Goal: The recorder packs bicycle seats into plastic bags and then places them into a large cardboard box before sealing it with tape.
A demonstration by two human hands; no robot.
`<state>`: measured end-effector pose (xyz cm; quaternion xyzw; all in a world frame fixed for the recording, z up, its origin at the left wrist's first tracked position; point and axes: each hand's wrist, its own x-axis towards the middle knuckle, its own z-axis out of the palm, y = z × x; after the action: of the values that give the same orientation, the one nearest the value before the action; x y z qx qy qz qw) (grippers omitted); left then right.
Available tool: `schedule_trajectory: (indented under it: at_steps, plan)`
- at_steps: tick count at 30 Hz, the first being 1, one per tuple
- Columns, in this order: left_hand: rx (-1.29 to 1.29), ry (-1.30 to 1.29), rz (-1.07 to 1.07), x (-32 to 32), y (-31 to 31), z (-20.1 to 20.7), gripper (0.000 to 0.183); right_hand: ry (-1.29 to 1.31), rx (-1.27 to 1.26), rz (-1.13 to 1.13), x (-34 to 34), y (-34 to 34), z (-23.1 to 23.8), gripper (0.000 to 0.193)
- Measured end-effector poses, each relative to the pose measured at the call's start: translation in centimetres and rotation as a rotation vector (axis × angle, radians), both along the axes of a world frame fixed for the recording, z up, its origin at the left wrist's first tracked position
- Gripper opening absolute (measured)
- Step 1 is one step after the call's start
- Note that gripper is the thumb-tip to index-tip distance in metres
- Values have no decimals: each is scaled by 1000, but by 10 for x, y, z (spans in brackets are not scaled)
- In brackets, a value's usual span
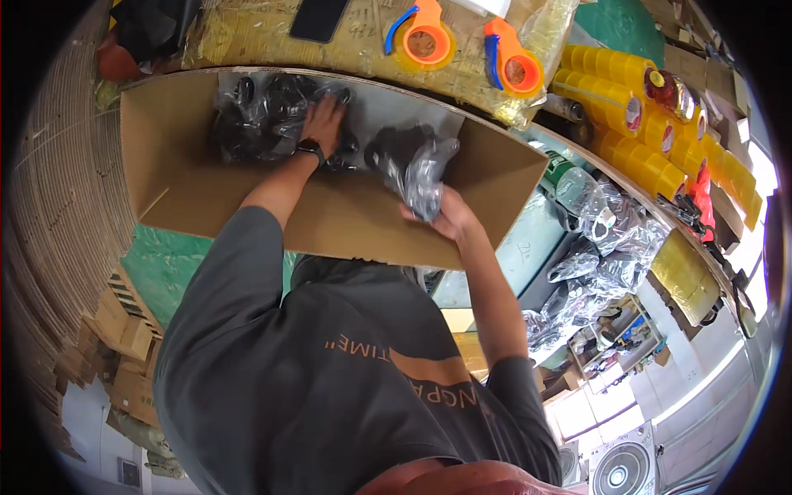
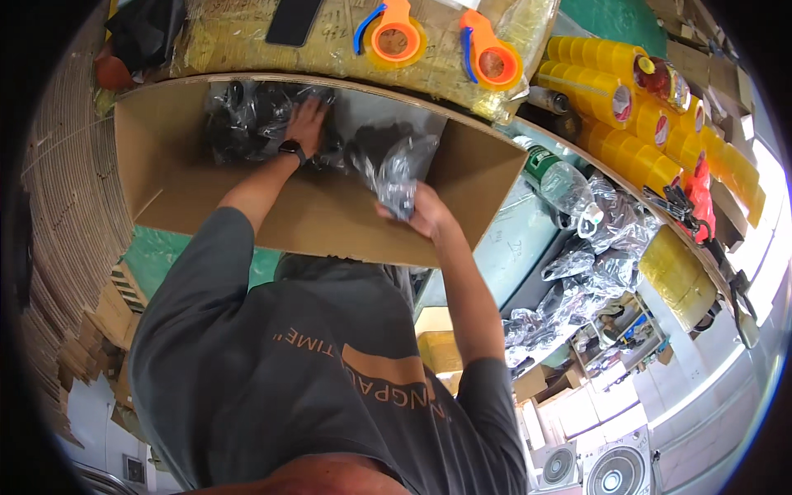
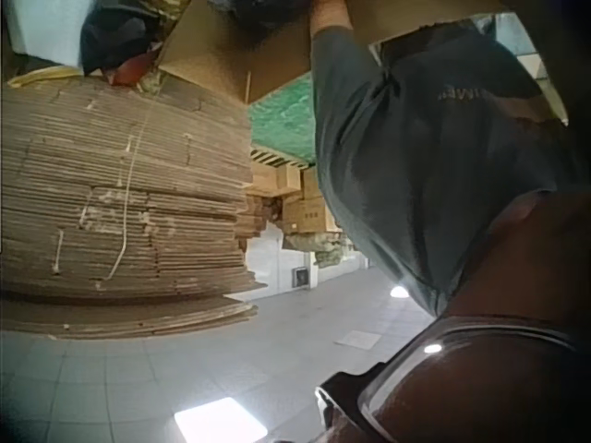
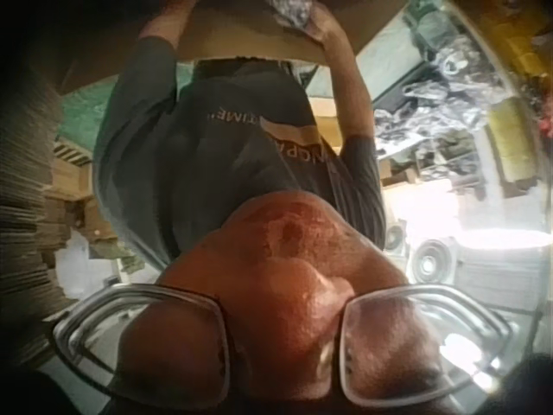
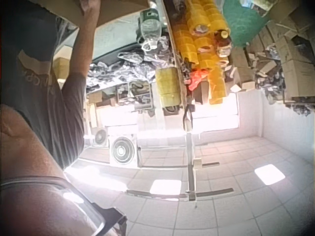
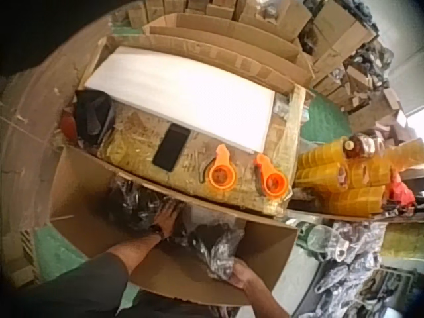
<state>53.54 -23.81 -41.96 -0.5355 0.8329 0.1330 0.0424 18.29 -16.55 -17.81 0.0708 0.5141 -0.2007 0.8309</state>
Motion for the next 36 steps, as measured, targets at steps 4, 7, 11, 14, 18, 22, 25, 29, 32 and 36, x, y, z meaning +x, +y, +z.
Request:
schedule_trajectory:
  at_steps: [4, 7, 11, 14, 18, 22, 25, 29, 32, 36]
  plan:
    - [-68, -84, 597, 24, 2, 25, 75, 108, 63, 93, 19, 5, -97, 47]
    - [371, 32, 974, 75, -2, -15, 87, 526, -268, 878, 27, 12, -169, 60]
    - [375, 90, 810, 118, 16, -43, 86, 689, -691, 1171, 69, 17, -173, 71]
    - [535, 82, 746, 144, 15, -38, 84, 549, -777, 1037, 90, 19, -134, 66]
    - [666, -298, 482, 44, 9, -2, 95, 675, -999, 870, 43, 51, -1, 65]
    - [614, -60, 149, 9, 11, 36, 93, -7, -725, 247, -46, 114, 139, 56]
    - [470, -66, 96, -77, 32, 123, 87, -194, -592, -223, -142, 222, 149, 51]
    - [122, 144, -248, -177, 78, 214, 78, 1501, 4, 476, -240, 417, 57, 67]
    - [69, 276, -332, -229, 131, 271, 71, 1255, 279, 606, -322, 527, 46, 90]
    - [57, 303, -417, -304, 191, 324, 68, 1511, 498, -329, -425, 692, -14, 115]
